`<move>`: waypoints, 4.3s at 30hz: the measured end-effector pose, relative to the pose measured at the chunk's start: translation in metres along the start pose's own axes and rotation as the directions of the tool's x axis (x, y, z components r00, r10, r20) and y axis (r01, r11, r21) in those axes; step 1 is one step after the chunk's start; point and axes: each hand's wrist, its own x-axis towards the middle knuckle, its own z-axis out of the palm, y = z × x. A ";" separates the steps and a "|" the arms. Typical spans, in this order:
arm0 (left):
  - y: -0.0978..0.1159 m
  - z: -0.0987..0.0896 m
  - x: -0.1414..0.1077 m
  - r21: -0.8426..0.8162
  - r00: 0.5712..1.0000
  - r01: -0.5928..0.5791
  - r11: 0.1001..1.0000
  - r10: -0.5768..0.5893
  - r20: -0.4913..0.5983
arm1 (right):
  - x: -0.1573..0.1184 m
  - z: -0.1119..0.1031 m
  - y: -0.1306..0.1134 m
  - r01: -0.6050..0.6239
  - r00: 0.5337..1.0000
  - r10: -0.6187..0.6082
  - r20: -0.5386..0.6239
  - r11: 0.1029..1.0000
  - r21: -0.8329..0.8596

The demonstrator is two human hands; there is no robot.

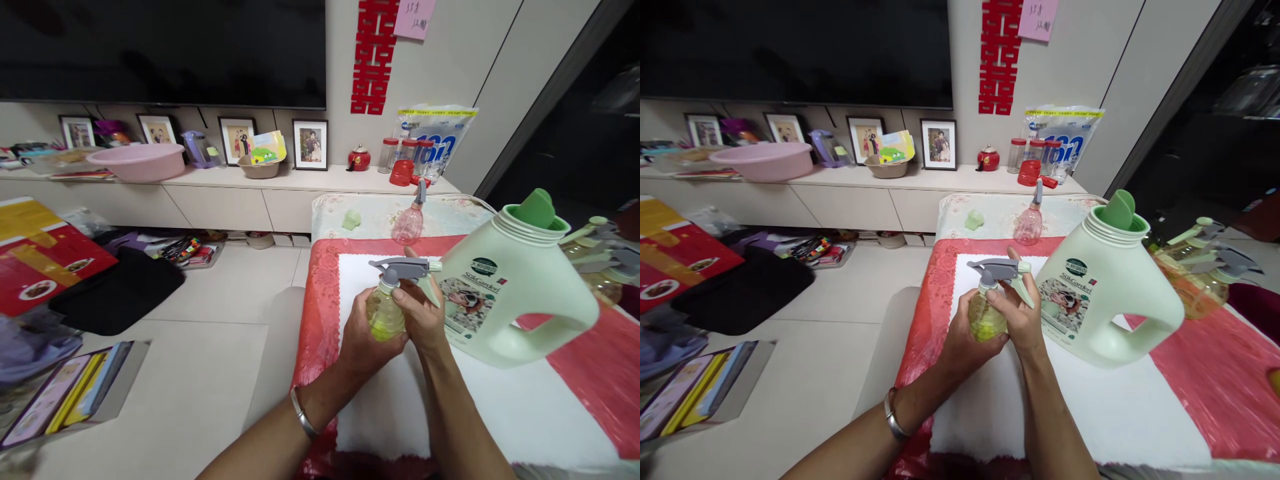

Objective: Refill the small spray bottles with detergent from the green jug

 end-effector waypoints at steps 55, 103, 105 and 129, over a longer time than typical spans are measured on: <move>0.051 -0.041 -0.015 -0.278 0.922 0.205 0.939 -0.090 0.377 | -0.111 -0.008 -0.013 -0.163 0.985 0.163 -0.065 0.987 0.002; 0.027 -0.028 0.106 -0.359 0.971 0.221 0.907 -0.238 -0.003 | -0.136 -0.040 -0.054 -0.338 0.927 0.346 -0.148 0.938 0.076; 0.005 -0.018 0.110 -0.142 0.967 0.241 0.960 -0.250 -0.050 | -0.136 -0.037 -0.052 -0.338 0.930 0.345 -0.123 0.938 0.074; 0.038 -0.019 0.025 -0.186 0.853 0.097 0.978 0.015 0.521 | -0.119 -0.021 -0.016 -0.159 0.978 0.169 -0.125 0.983 0.087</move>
